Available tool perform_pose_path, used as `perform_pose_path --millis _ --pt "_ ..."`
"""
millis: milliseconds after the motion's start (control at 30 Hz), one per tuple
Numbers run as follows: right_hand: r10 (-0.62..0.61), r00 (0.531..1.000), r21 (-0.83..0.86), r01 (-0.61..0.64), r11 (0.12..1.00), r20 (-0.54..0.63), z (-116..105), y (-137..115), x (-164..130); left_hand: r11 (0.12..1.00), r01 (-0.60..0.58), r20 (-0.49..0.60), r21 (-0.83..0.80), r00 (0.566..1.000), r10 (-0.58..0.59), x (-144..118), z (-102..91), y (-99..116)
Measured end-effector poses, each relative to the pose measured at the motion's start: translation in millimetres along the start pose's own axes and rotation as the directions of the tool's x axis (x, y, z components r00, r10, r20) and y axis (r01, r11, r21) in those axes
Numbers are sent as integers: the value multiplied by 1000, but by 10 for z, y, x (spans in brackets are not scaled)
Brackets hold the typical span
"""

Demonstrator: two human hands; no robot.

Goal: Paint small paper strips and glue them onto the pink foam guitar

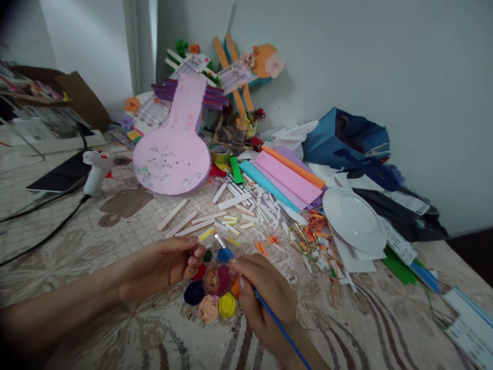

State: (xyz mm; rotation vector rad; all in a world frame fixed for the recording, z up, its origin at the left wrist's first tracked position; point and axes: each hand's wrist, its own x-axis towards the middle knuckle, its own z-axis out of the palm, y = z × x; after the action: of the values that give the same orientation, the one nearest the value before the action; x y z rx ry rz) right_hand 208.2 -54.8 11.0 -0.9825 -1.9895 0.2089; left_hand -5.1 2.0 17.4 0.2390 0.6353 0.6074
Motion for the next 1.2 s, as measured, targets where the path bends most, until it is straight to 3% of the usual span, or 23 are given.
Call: perform_pose_path --millis 100,233,400,533,733,1000,1200 --pt "26 1000 -2 -26 1000 2 -12 6 -4 1000 -7 13 -4 1000 7 9 -12 0" --pt "-32 998 22 31 999 53 -10 11 -11 1000 -11 26 -10 1000 11 15 -22 -2" --pt "32 999 21 -32 999 29 -4 9 -8 1000 9 8 -7 1000 -9 6 -9 5" --pt "-44 999 37 43 998 32 15 2 -1 1000 3 18 -6 1000 -3 7 -2 13" --pt "80 996 25 -79 997 -40 -10 44 -70 999 10 21 -30 1000 -10 22 -18 16" --pt "42 998 20 -41 999 -51 8 33 -65 999 7 38 -39 999 -6 24 -37 6" --pt "-32 999 0 32 999 19 24 5 -38 999 8 18 -45 1000 -8 16 -22 10"
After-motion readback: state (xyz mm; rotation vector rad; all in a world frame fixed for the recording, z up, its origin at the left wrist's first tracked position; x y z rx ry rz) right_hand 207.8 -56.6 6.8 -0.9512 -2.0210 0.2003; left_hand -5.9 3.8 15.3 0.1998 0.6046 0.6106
